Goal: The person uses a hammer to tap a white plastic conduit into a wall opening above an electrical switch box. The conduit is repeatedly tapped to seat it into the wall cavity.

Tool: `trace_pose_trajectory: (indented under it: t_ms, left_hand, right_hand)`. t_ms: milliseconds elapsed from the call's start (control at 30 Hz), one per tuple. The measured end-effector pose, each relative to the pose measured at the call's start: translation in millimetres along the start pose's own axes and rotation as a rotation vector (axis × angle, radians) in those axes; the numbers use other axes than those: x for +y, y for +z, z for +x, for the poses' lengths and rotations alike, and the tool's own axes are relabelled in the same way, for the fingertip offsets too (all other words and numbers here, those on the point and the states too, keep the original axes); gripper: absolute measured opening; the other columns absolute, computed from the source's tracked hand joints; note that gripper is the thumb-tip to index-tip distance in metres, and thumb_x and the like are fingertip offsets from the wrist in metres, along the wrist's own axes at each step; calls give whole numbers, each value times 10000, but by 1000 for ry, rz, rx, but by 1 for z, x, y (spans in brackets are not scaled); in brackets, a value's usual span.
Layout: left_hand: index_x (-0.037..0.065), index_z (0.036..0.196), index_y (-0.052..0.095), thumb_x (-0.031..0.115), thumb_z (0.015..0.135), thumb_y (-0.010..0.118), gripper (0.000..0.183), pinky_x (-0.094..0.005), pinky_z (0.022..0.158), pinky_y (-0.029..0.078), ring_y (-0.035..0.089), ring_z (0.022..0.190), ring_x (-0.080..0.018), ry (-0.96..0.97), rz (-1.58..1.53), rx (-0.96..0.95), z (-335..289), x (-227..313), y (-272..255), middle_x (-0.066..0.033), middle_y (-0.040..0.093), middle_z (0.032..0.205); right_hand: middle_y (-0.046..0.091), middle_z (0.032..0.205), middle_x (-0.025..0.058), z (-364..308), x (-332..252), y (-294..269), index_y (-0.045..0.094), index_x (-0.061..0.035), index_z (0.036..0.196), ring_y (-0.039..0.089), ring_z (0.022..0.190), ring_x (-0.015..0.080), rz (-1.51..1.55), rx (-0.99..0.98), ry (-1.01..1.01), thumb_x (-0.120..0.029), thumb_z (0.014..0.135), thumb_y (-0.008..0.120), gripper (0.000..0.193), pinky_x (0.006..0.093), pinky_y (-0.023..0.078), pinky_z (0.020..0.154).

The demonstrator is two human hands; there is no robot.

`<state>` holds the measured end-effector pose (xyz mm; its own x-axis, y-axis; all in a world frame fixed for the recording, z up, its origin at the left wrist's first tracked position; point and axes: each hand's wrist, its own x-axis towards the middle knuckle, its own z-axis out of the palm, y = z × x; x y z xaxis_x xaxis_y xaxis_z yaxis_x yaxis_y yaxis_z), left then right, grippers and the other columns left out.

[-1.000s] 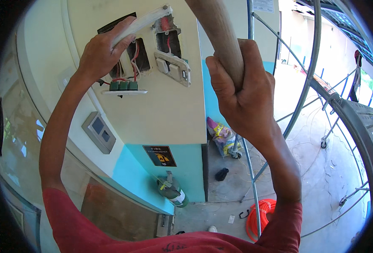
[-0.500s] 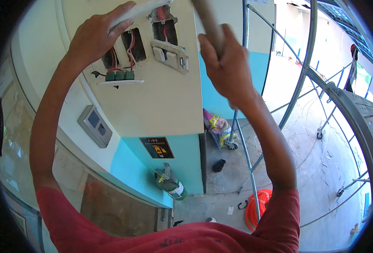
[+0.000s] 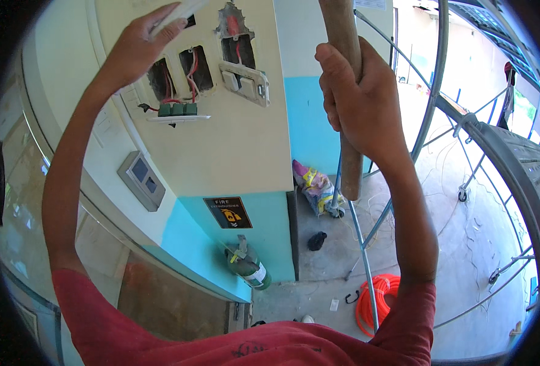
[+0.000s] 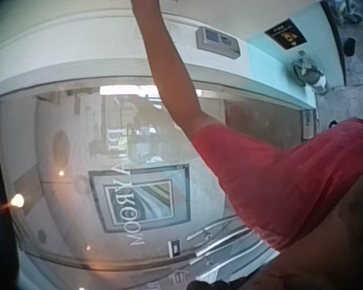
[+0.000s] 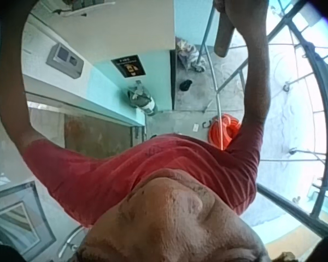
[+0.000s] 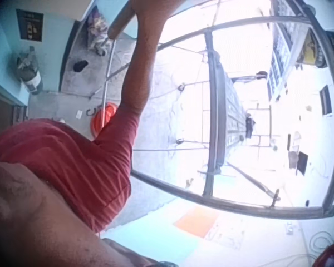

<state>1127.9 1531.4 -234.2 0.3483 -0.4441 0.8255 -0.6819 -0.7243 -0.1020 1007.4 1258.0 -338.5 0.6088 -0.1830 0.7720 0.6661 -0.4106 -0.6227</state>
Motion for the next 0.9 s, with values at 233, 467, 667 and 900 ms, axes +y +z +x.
trace_pose_trajectory:
  t_ms: [233, 467, 667, 900]
  left_hand:
    - [57, 1305, 494, 420, 932, 508, 521, -341, 820, 464, 618, 821, -244, -48, 23, -39, -10, -17, 29, -173, 648, 999]
    - [42, 1288, 508, 430, 924, 516, 532, -356, 839, 467, 628, 834, -277, -67, 94, -49, -1, -1, 21, -178, 653, 1001]
    - [54, 1290, 518, 446, 918, 521, 541, -368, 873, 462, 636, 902, -293, -62, 163, -30, 7, 9, 15, -196, 644, 1046]
    - [47, 1288, 519, 468, 912, 519, 564, -376, 884, 458, 633, 937, -294, -126, 164, -61, 6, 8, 16, -197, 634, 1078]
  right_hand:
    - [507, 598, 36, -10, -2, 3, 524, -14, 943, 491, 496, 103, -203, 33, -164, -324, 933, 552, 311, 275, 391, 461]
    - [520, 608, 61, 1, -10, 13, 520, -2, 941, 499, 494, 134, -232, 46, -312, -303, 931, 555, 303, 310, 391, 465]
    - [516, 589, 51, 56, 1, 18, 536, -1, 928, 524, 455, 121, -390, -163, -51, -396, 948, 478, 400, 288, 461, 454]
    - [429, 599, -27, 48, -61, 9, 475, -29, 910, 403, 439, 59, -154, -101, -41, -297, 971, 450, 276, 244, 403, 401]
